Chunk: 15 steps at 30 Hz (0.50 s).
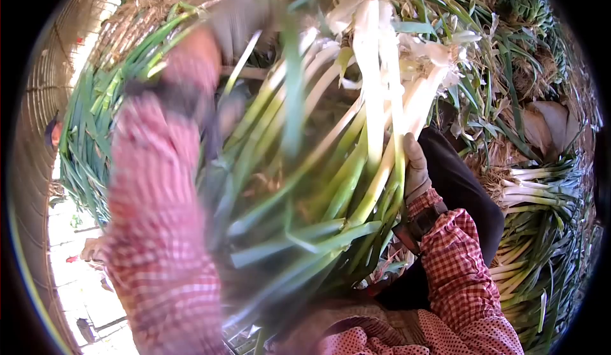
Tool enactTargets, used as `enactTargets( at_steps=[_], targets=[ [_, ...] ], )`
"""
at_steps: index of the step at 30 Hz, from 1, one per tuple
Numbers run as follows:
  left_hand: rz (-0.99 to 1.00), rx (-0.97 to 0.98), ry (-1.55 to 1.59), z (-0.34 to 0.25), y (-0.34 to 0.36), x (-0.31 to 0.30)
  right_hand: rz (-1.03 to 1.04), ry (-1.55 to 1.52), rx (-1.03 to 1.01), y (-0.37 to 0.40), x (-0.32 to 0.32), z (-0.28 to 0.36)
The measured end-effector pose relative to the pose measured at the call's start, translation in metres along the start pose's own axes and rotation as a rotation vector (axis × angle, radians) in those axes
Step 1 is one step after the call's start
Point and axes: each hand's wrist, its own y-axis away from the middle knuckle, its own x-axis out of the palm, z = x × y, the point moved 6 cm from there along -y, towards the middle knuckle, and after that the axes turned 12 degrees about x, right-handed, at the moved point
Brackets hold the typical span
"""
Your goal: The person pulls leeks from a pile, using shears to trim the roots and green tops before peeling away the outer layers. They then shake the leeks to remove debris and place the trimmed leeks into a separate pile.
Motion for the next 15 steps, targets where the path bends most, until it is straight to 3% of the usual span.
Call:
enactTargets(
  at_steps=[2,3,5,8,10,11,13,15],
  targets=[
    [-0.331,-0.391,0.398,0.094,-0.004,-0.013,-0.054,0.01,0.033,0.003,-0.002,0.002],
    [-0.428,-0.495,0.478,0.129,-0.001,-0.008,-0.129,0.036,0.007,0.005,-0.011,0.004],
    [-0.397,-0.528,0.262,0.168,-0.004,0.016,-0.253,0.086,-0.055,0.007,-0.024,0.009],
    [-0.131,-0.282,-0.45,0.182,-0.022,0.109,-0.145,0.01,-0.049,0.004,0.002,0.006],
    [-0.162,-0.766,0.723,0.003,0.052,0.085,-0.152,0.002,-0.061,0.006,0.003,0.003],
    [-0.181,-0.631,1.104,-0.01,0.063,0.149,-0.182,0.03,-0.046,0.007,-0.003,-0.005],
    [-0.145,-0.945,0.977,-0.052,0.1,0.162,-0.219,0.099,-0.033,-0.001,-0.01,-0.009],
    [-0.029,-0.85,1.053,-0.076,0.098,0.144,-0.245,0.183,-0.043,-0.012,-0.007,0.001]
  ],
)
